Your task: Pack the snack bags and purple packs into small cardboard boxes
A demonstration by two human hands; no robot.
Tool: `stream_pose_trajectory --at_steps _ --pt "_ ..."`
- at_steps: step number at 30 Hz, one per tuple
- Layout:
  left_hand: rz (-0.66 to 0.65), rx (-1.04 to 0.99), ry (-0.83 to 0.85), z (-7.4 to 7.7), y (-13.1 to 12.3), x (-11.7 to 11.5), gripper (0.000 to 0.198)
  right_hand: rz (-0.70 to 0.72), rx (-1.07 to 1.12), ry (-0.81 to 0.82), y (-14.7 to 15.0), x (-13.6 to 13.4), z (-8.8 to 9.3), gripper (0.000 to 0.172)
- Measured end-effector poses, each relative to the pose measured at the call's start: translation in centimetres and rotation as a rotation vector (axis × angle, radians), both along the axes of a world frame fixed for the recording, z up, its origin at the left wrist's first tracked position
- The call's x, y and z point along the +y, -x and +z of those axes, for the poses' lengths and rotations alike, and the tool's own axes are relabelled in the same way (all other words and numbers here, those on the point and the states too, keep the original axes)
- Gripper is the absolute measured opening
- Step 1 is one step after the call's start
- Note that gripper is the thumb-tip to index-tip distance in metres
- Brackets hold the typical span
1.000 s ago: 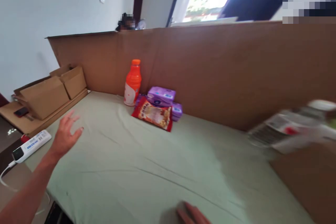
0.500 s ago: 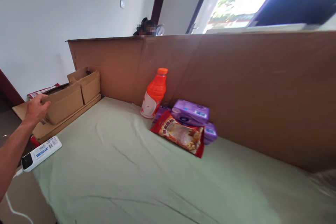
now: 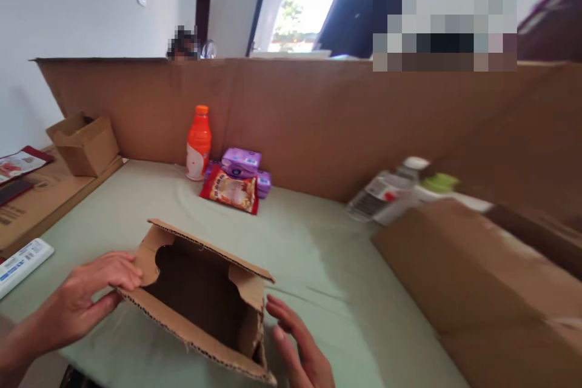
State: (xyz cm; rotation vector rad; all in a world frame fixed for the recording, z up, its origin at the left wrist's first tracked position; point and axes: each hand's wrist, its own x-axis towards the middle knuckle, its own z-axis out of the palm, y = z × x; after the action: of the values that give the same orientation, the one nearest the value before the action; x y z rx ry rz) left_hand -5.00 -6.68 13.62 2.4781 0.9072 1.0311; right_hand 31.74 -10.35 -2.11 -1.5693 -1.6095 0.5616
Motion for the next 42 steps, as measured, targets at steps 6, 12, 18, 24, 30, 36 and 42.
stream_pose_trajectory --at_steps 6,12,18,24,30,36,42 --pt "-0.034 0.033 0.132 1.7 -0.9 -0.6 0.027 -0.004 0.061 -0.31 -0.1 -0.6 6.8 0.028" --pt "-0.193 0.025 0.368 4.6 -2.6 2.5 0.029 0.552 -0.245 -0.476 2.6 0.7 15.3 0.044" --pt "-0.268 0.493 0.353 6.3 -5.9 5.5 0.071 0.716 -0.665 -0.013 4.8 2.9 16.7 0.098" --pt "-0.249 0.72 0.085 6.1 -7.8 6.7 0.067 0.727 -0.729 0.191 4.5 4.0 18.5 0.092" --pt "-0.219 0.898 0.043 4.7 -9.6 7.0 0.061 1.05 -0.737 0.11 6.8 8.1 20.2 0.061" --pt "-0.15 0.857 -0.107 6.3 -8.0 5.7 0.046 0.997 -0.895 0.091 6.9 8.2 21.2 0.036" --pt "0.016 0.682 -0.151 5.2 -3.6 2.4 0.027 0.776 -0.771 -0.045 3.0 4.8 19.1 0.014"
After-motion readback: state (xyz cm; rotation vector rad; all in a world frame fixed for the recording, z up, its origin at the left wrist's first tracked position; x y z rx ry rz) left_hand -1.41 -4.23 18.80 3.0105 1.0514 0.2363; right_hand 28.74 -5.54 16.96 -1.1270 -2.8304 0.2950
